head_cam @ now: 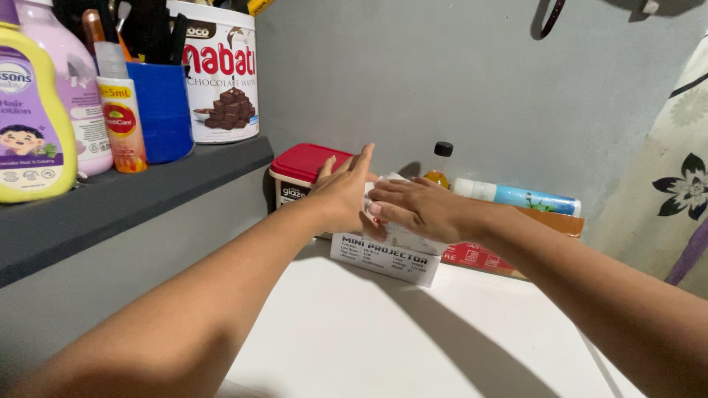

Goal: The person wipes the surfaces of several small boxes and a plastic container with a white wipe. They handle each item one at a time, turning them over to clean multiple sides, then place them back on the cabinet top.

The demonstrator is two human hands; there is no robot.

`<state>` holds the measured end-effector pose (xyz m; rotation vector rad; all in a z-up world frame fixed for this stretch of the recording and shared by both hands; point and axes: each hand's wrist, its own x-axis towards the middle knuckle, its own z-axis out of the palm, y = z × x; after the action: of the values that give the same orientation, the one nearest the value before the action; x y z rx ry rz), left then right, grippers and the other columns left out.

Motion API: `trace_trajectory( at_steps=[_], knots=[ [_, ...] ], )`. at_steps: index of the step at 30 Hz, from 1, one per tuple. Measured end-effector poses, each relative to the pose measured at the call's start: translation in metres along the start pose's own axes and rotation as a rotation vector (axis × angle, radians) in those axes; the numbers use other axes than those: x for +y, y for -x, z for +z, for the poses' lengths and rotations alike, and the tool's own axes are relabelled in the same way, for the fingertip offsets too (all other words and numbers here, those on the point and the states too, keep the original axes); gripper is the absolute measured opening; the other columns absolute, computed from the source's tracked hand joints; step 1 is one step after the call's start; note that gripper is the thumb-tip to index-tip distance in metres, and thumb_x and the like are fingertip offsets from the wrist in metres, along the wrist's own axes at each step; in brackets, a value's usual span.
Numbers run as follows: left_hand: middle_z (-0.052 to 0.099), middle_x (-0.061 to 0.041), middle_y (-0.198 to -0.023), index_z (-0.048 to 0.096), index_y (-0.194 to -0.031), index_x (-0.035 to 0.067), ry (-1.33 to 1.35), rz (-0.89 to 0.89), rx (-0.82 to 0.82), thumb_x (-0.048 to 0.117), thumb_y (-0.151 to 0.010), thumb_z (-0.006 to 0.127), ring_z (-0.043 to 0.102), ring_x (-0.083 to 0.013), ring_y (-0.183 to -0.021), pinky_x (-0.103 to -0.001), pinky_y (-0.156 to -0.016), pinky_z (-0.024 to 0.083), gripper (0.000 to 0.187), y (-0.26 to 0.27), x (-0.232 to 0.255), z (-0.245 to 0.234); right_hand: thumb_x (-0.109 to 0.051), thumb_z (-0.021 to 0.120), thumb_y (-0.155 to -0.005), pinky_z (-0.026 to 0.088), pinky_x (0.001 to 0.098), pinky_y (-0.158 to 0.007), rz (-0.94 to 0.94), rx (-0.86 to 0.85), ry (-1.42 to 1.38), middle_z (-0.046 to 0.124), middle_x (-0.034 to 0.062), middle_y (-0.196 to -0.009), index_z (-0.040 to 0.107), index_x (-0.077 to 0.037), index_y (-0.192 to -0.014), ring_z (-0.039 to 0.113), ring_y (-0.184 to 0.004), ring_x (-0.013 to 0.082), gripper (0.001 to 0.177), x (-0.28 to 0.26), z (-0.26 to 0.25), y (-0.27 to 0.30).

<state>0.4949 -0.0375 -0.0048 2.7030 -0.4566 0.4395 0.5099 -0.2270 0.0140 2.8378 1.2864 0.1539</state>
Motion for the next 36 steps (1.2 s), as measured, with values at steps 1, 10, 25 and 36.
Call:
trace_trajectory(
  at_steps=[1, 10, 25, 36],
  knots=[
    [0.045, -0.002, -0.155, -0.009, -0.159, 0.006, 0.010, 0.003, 0.009, 0.045, -0.048, 0.100, 0.025, -0.0238, -0.152, -0.048, -0.127, 0.001, 0.160, 0.001, 0.000, 0.000, -0.065, 0.015, -0.096, 0.009, 0.0463, -0.126, -0.028, 0.005, -0.044, 0.035, 0.0058, -0.163, 0.038, -0.016, -0.154, 0.017, -0.156, 0.0212, 0.080, -0.001, -0.001, 0.009],
    [0.045, -0.004, -0.155, -0.007, -0.159, 0.006, 0.001, 0.006, 0.029, 0.043, -0.046, 0.101, 0.024, -0.0250, -0.152, -0.049, -0.126, 0.002, 0.161, -0.003, -0.002, 0.006, -0.066, 0.014, -0.095, 0.009, 0.0502, -0.125, 0.140, -0.002, 0.083, 0.026, 0.0038, -0.166, 0.037, -0.026, -0.156, 0.011, -0.156, 0.0231, 0.077, 0.012, 0.004, 0.000],
    [0.041, -0.005, -0.156, -0.001, -0.159, 0.008, 0.014, 0.003, 0.029, 0.043, -0.048, 0.100, 0.027, -0.0220, -0.152, -0.050, -0.126, 0.002, 0.154, -0.006, -0.007, 0.010, -0.060, 0.029, -0.100, 0.018, 0.0435, -0.123, 0.164, 0.086, 0.001, 0.026, 0.0072, -0.165, 0.031, -0.017, -0.160, 0.017, -0.154, 0.0242, 0.073, 0.007, 0.010, 0.018],
    [0.048, 0.001, -0.155, 0.004, -0.161, 0.008, -0.013, 0.005, 0.014, 0.044, -0.047, 0.098, 0.019, -0.0192, -0.156, -0.051, -0.128, 0.001, 0.152, -0.009, -0.010, 0.011, 0.005, 0.050, -0.087, 0.061, 0.0358, -0.082, 0.082, 0.368, -0.204, 0.069, 0.0069, -0.134, 0.066, -0.017, -0.135, 0.074, -0.103, 0.0255, 0.056, -0.026, 0.014, 0.050]
  ],
)
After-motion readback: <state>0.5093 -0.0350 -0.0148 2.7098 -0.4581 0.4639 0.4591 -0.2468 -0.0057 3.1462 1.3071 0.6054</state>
